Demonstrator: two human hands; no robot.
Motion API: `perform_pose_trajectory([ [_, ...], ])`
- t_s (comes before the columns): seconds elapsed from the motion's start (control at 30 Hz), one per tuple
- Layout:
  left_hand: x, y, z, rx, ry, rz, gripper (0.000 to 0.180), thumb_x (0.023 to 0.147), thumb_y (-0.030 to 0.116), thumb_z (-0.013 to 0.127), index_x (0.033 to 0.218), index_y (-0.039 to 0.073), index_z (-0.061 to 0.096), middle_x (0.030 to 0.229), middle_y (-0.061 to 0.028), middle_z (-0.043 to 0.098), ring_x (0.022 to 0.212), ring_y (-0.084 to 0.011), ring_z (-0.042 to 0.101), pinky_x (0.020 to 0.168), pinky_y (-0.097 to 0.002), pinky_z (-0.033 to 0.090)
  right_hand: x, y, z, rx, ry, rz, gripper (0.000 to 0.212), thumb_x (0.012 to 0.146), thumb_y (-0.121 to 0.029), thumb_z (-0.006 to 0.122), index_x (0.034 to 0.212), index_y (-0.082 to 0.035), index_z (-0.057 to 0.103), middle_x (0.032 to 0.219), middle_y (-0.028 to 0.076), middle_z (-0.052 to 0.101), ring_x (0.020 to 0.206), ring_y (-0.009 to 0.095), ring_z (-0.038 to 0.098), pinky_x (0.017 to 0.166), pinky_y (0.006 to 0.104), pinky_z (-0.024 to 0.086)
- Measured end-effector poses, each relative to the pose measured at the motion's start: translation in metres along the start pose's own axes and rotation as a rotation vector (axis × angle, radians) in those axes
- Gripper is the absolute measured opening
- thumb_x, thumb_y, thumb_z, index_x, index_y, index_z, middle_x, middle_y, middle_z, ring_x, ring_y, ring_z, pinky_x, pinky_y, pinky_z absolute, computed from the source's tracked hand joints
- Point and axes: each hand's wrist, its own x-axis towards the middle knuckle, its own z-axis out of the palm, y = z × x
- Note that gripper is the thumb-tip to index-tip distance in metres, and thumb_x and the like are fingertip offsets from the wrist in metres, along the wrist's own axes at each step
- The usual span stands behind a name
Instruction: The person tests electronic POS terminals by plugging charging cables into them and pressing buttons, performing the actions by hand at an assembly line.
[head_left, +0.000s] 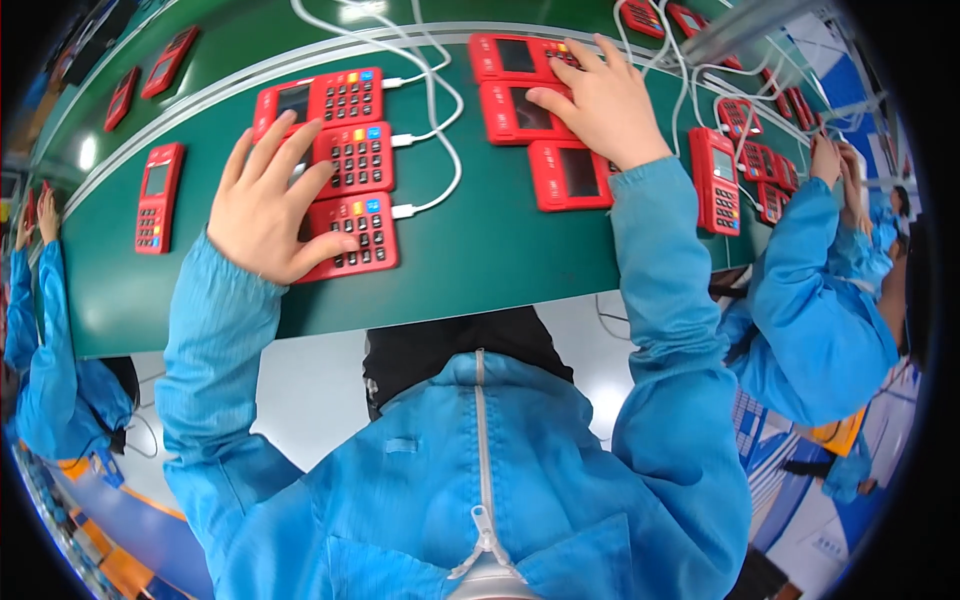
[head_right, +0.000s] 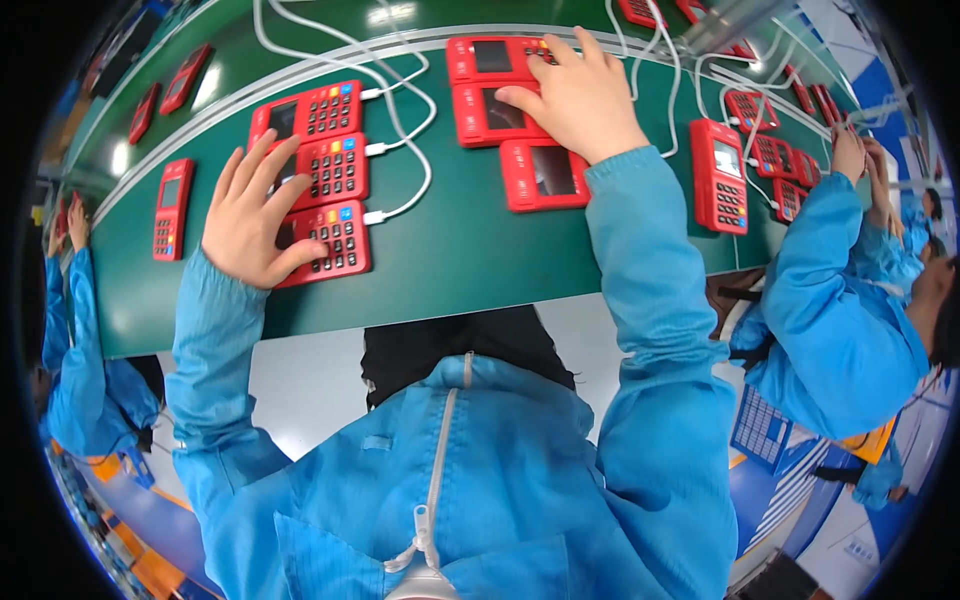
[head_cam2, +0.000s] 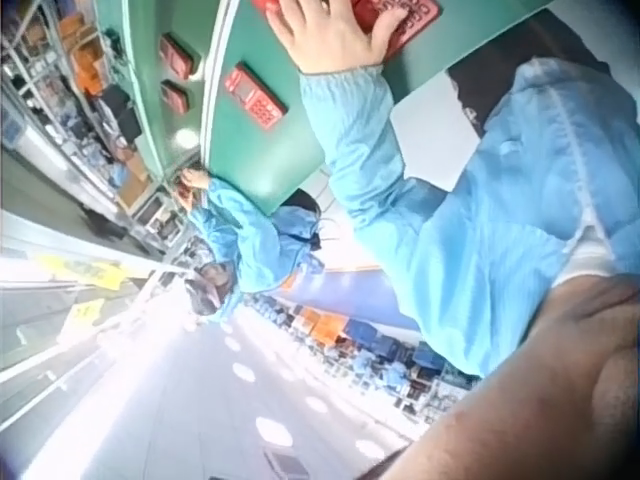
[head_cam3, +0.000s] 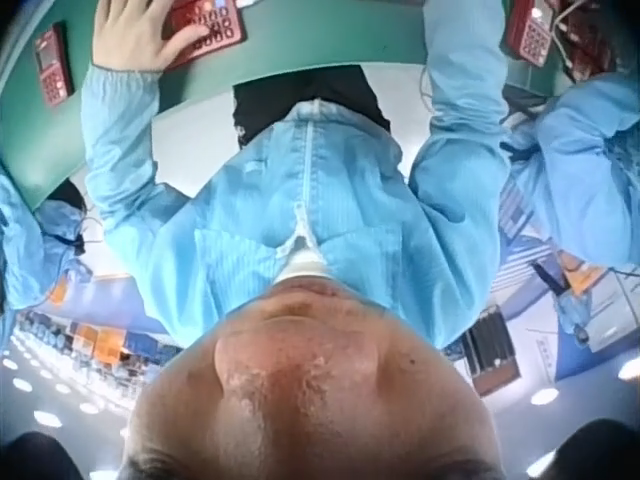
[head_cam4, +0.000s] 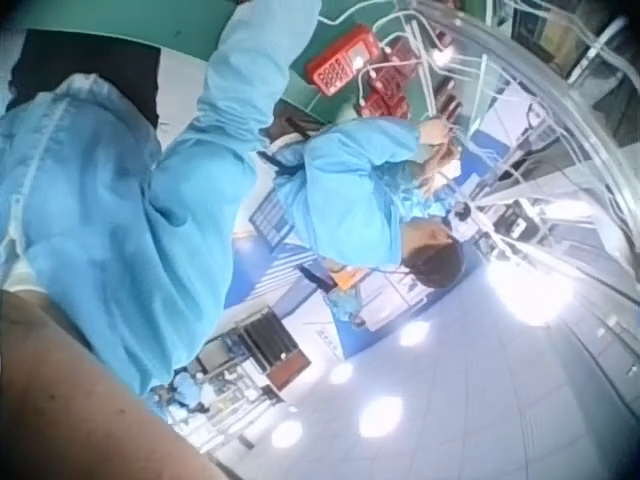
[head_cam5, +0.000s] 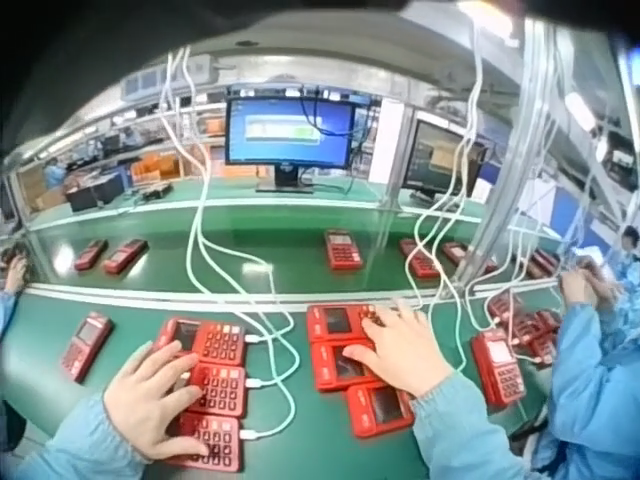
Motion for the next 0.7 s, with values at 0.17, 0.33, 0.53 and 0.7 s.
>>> perform_pose_trajectory([
  [0.17,-0.025,0.008,0.001,-0.209,0.033,-0.013,0.080,0.071,0.068,0.069,0.122,0.008,0.060,0.139,-0.0222,0.046,0.135,-0.0438,0.039,0.111,-0.0580,0.029,-0.001,-0.004,-0.004,0.038,-0.126,0.071,0.063,0.093,-0.062,0.047,0.124,-0.011,0.066,0.143,0.013,0.050,0.138,0.037,0.036,0.109,0.0529,0.032],
  [0.33,-0.060,0.028,0.005,-0.197,-0.006,-0.066,0.078,0.076,0.075,0.059,0.116,0.009,0.065,0.143,-0.0237,0.044,0.138,-0.0459,0.034,0.112,-0.0631,0.021,-0.030,-0.018,-0.002,0.345,0.051,-0.045,0.061,0.092,-0.050,0.058,0.139,-0.011,0.051,0.143,0.014,0.048,0.137,0.038,0.036,0.110,0.0475,0.033],
  [0.53,-0.057,0.034,0.002,-0.105,-0.003,-0.049,0.065,0.079,0.067,0.060,0.112,0.011,0.067,0.142,-0.0187,0.048,0.138,-0.0445,0.035,0.111,-0.0651,0.022,-0.040,-0.073,-0.047,0.616,0.114,-0.479,0.051,0.078,-0.028,0.074,0.124,-0.011,0.060,0.115,0.007,0.061,0.117,0.028,0.052,0.096,0.0419,0.043],
  [0.7,-0.048,0.033,0.003,-0.281,0.013,-0.067,0.048,0.065,0.032,0.085,0.102,0.007,0.066,0.136,-0.0190,0.052,0.134,-0.0423,0.043,0.112,-0.0614,0.027,-0.043,-0.126,-0.028,0.396,0.110,-0.441,0.052,0.076,-0.036,0.075,0.116,-0.006,0.061,0.090,0.003,0.058,0.092,0.022,0.052,0.082,0.0394,0.040],
])
